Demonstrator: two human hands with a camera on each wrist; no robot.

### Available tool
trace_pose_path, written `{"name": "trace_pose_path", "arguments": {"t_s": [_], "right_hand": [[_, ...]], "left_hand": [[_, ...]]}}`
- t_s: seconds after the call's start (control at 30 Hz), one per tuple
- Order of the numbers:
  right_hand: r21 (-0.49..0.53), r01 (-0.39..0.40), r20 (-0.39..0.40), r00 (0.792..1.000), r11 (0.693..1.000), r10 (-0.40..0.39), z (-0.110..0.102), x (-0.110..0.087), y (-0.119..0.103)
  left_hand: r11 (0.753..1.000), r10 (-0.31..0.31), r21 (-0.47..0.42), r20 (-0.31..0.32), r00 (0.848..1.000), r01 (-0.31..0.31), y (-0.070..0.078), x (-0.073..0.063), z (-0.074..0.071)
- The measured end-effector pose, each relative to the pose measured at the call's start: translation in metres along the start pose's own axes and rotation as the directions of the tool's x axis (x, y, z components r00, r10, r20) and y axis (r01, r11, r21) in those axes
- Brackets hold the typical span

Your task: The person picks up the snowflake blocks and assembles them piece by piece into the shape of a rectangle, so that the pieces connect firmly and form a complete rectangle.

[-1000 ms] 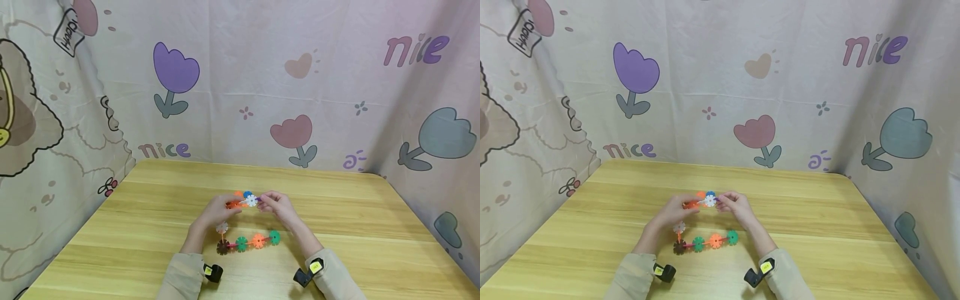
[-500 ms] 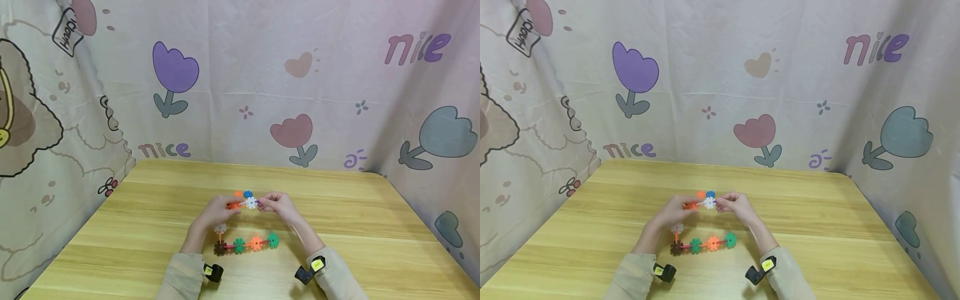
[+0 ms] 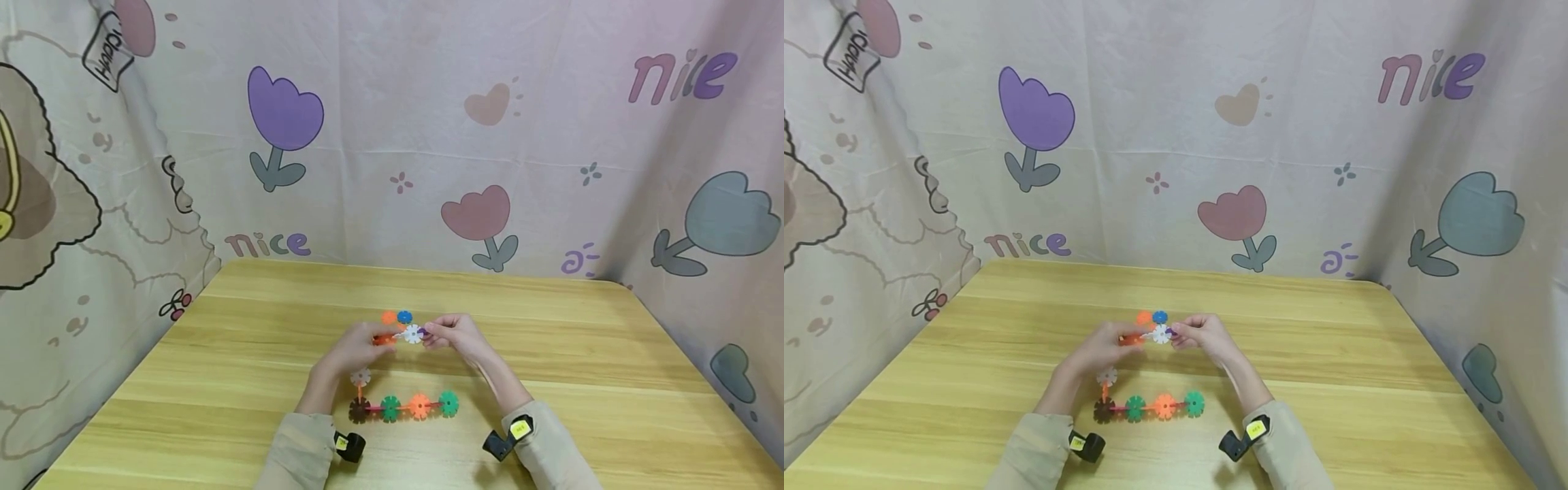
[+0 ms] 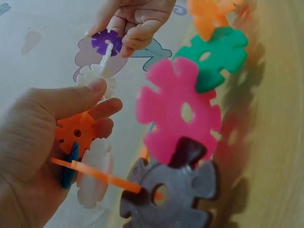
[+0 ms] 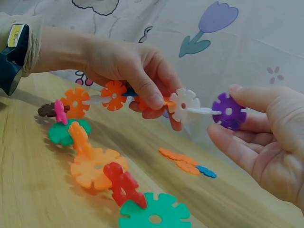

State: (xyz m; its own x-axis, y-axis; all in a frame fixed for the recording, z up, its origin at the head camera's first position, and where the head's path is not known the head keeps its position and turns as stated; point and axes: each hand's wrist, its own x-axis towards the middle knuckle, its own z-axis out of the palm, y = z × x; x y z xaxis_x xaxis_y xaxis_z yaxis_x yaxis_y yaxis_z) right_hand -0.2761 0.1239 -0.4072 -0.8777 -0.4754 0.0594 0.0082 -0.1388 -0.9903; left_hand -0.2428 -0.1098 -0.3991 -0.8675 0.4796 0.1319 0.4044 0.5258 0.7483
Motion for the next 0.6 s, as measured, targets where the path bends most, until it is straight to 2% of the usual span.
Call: {"name": "trace_pose_path", "arguments": {"t_s": [0.2, 0.3, 0.43, 0.6], "right_hand": [[-0.028, -0.026, -0.007, 1.0, 0.999, 0.026, -0.0002, -0.0005, -0.0016], [-0.052, -0.021, -0.006, 1.0, 0.998, 0.02, 0.0009, 0.0, -0.0002], [-0.066, -0.01, -0.003, 1.0, 0.998, 0.01, 0.0012, 0.0003, 0.0028], [-0.076, -0.014, -0.011, 1.0, 0.997, 0.013, 0.0026, 0.0013, 0.0061]], "left_hand": [[0.999, -0.051, -0.021, -0.021, 0.998, 0.05, -0.0007, 0.0012, 0.0015], [0.997, -0.069, 0.016, -0.035, 0.997, 0.07, -0.0001, 0.0017, 0.0014], [0.993, -0.062, 0.097, -0.045, 0.997, 0.066, 0.0034, 0.0019, 0.0009], [0.991, -0.042, 0.127, -0.048, 0.998, 0.048, 0.0074, 0.0026, 0.0017]]}}
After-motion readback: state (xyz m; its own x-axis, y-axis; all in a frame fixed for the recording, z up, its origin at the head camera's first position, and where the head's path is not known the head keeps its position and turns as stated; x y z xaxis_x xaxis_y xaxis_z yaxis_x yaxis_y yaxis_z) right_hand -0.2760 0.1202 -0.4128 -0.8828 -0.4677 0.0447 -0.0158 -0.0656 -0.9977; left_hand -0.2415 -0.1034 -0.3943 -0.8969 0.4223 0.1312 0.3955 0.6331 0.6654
